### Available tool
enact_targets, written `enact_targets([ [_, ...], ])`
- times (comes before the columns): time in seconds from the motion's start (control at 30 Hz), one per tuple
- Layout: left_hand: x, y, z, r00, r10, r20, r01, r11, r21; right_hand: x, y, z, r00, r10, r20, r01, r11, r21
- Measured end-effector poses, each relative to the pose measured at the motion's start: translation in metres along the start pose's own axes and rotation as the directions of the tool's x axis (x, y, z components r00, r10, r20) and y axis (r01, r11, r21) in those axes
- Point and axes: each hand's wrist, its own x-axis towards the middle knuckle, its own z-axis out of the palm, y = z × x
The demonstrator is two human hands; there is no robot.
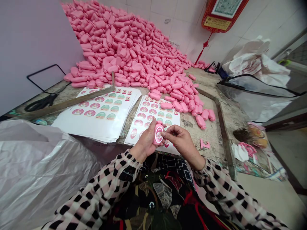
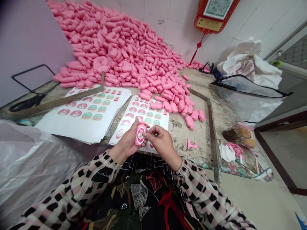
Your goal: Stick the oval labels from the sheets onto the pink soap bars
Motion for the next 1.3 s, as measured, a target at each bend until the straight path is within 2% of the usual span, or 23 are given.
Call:
enact_targets([
  [0.2,0.002,-0.003,-0.001,1.000,0.012,0.012,-0.012,0.999,0.042,0.001,0.005,0.000,1.000,-0.012,0.000,0.012,0.999,-0.037],
  [0.27,0.000,-0.001,-0.002,0.999,0.018,0.047,-0.021,0.998,0.066,0.001,0.008,-0.002,1.000,-0.002,0.001,0.002,0.997,-0.073],
  [0.37,-0.006,0.003,-0.003,0.990,-0.017,0.142,-0.002,0.991,0.133,-0.001,0.008,-0.006,0.997,-0.059,-0.051,0.042,0.956,-0.291],
  [0.4,-0.008,0.004,-0.004,0.984,-0.036,0.173,0.006,0.986,0.167,-0.003,0.006,-0.007,0.991,-0.115,-0.065,0.078,0.907,-0.415],
  [0.47,-0.013,0.006,-0.007,0.973,-0.070,0.221,0.018,0.974,0.227,-0.009,0.001,-0.009,0.968,-0.246,-0.053,0.151,0.738,-0.657],
  [0.53,-0.015,0.006,-0.010,0.964,-0.095,0.247,0.033,0.969,0.244,-0.015,-0.003,-0.009,0.945,-0.326,-0.007,0.190,0.567,-0.801],
  [0.57,-0.016,0.005,-0.012,0.962,-0.104,0.251,0.044,0.971,0.234,-0.018,-0.005,-0.010,0.940,-0.342,0.009,0.195,0.516,-0.834],
  [0.63,-0.017,0.004,-0.014,0.960,-0.121,0.252,0.069,0.976,0.205,-0.020,-0.004,-0.012,0.941,-0.339,0.008,0.183,0.489,-0.853],
  [0.7,-0.018,0.004,-0.014,0.960,-0.130,0.247,0.085,0.979,0.184,-0.018,0.000,-0.016,0.954,-0.296,-0.038,0.137,0.546,-0.826],
  [0.77,-0.020,0.005,-0.013,0.958,-0.150,0.244,0.103,0.976,0.193,-0.013,0.006,-0.022,0.973,-0.203,-0.108,0.060,0.678,-0.732],
  [0.83,-0.020,0.005,-0.009,0.952,-0.180,0.247,0.122,0.965,0.232,-0.008,0.010,-0.024,0.986,-0.066,-0.153,-0.027,0.844,-0.536],
  [0.9,-0.021,0.003,-0.003,0.941,-0.222,0.255,0.147,0.948,0.283,-0.006,0.013,-0.022,0.989,0.088,-0.120,-0.118,0.956,-0.270],
  [1.0,-0.021,-0.004,0.005,0.925,-0.274,0.262,0.182,0.927,0.328,-0.011,0.014,-0.012,0.972,0.234,0.015,-0.235,0.970,0.066],
  [1.07,-0.023,-0.010,0.007,0.917,-0.296,0.267,0.207,0.926,0.315,-0.017,0.016,-0.007,0.969,0.239,0.056,-0.245,0.952,0.181],
  [1.17,-0.026,-0.018,0.007,0.889,-0.343,0.303,0.268,0.927,0.264,-0.025,0.018,-0.011,0.982,0.163,0.090,-0.179,0.961,0.209],
  [1.3,-0.029,-0.025,0.005,0.831,-0.426,0.358,0.355,0.901,0.249,-0.034,0.016,-0.028,0.965,0.120,0.232,-0.164,0.970,0.178],
])
